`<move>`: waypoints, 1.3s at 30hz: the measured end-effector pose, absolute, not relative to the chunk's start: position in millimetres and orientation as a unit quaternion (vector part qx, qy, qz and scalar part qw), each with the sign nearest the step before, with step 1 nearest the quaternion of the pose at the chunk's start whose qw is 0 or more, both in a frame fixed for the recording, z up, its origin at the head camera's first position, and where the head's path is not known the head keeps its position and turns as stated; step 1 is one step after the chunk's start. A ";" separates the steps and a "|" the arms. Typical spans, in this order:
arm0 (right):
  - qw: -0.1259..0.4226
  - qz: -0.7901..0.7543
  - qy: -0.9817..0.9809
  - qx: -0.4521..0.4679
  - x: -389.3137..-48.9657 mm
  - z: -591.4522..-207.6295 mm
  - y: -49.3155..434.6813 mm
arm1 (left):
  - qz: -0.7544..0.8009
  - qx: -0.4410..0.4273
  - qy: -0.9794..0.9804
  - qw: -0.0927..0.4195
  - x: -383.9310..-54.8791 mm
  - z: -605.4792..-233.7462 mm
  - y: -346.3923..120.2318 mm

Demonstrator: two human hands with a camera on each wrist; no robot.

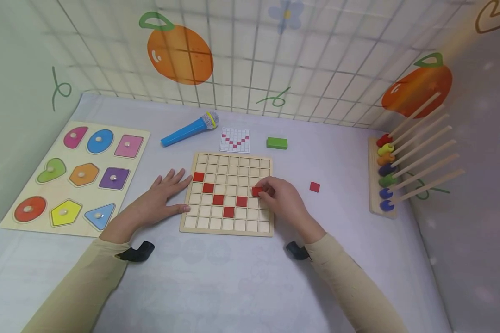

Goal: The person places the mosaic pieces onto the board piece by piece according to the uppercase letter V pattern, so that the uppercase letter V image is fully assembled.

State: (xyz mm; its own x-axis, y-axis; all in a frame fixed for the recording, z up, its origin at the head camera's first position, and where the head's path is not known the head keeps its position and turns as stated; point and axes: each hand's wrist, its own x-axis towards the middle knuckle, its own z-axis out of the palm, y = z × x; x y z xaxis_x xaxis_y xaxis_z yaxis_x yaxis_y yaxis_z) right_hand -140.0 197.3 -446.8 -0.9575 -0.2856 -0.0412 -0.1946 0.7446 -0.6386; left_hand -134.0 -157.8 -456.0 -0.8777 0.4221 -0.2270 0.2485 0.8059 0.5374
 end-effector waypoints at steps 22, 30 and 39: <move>0.071 -0.313 0.937 -0.138 -143.2 -448.3 186.4 | 0.259 0.183 0.934 0.166 -134.7 -458.7 -158.7; 0.079 -0.306 0.939 -0.133 -142.5 -446.9 185.5 | 0.259 0.184 0.933 0.168 -134.3 -456.9 -158.6; 0.080 -0.303 0.940 -0.136 -142.2 -446.4 185.4 | 0.259 0.186 0.933 0.166 -134.2 -456.3 -158.4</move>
State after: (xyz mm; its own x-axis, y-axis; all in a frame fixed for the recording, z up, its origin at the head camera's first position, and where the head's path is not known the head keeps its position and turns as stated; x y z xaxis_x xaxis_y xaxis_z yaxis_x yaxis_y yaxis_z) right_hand -142.2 185.4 -446.4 -0.9502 -0.3040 -0.0687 -0.2065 0.7791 -0.5920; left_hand -134.2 -158.4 -456.3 -0.8758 0.4332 -0.2130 0.2611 0.7962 0.5459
